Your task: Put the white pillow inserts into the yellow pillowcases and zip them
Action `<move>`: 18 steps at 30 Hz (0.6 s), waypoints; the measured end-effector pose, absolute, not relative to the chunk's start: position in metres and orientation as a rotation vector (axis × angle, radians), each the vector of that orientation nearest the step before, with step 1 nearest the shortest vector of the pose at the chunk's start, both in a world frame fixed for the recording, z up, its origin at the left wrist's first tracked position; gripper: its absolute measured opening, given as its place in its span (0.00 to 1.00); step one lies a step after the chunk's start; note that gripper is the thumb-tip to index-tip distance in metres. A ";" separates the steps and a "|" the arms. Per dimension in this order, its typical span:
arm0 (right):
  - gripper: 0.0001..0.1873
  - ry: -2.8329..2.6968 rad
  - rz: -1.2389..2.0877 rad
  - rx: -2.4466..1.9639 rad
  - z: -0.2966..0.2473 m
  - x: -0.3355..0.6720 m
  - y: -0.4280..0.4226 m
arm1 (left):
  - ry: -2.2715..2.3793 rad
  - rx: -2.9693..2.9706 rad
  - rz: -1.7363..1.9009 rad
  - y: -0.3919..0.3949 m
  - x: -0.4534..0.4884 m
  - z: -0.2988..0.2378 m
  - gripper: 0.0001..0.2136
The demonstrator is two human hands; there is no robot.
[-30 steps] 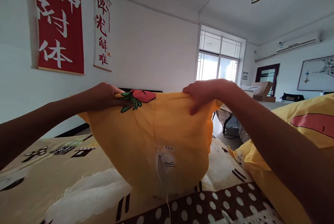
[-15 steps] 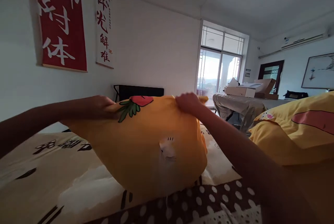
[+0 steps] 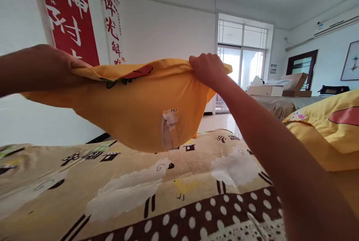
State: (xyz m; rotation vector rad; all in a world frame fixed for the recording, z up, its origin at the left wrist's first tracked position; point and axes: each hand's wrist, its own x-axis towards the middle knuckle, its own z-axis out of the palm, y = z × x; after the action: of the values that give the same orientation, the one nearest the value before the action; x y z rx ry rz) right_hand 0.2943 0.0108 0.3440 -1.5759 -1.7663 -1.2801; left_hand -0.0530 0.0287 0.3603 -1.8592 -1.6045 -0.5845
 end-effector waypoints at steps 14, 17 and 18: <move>0.12 -1.824 -1.113 -1.441 0.329 0.244 0.028 | -1.322 -2.024 -0.668 0.010 0.058 0.322 0.41; 0.17 -1.562 -1.237 -1.228 0.358 0.224 0.003 | -1.328 -1.950 -0.976 0.005 0.088 0.345 0.36; 0.17 -1.503 -1.240 -1.178 0.365 0.221 -0.004 | -1.292 -1.909 -1.058 0.004 0.091 0.353 0.29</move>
State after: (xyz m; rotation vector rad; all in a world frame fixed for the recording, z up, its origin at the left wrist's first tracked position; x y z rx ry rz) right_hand 0.2207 -0.0035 0.3655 -1.1780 -1.5028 -1.2397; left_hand 0.0913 0.0040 0.3528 -1.9090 -1.2920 -1.0583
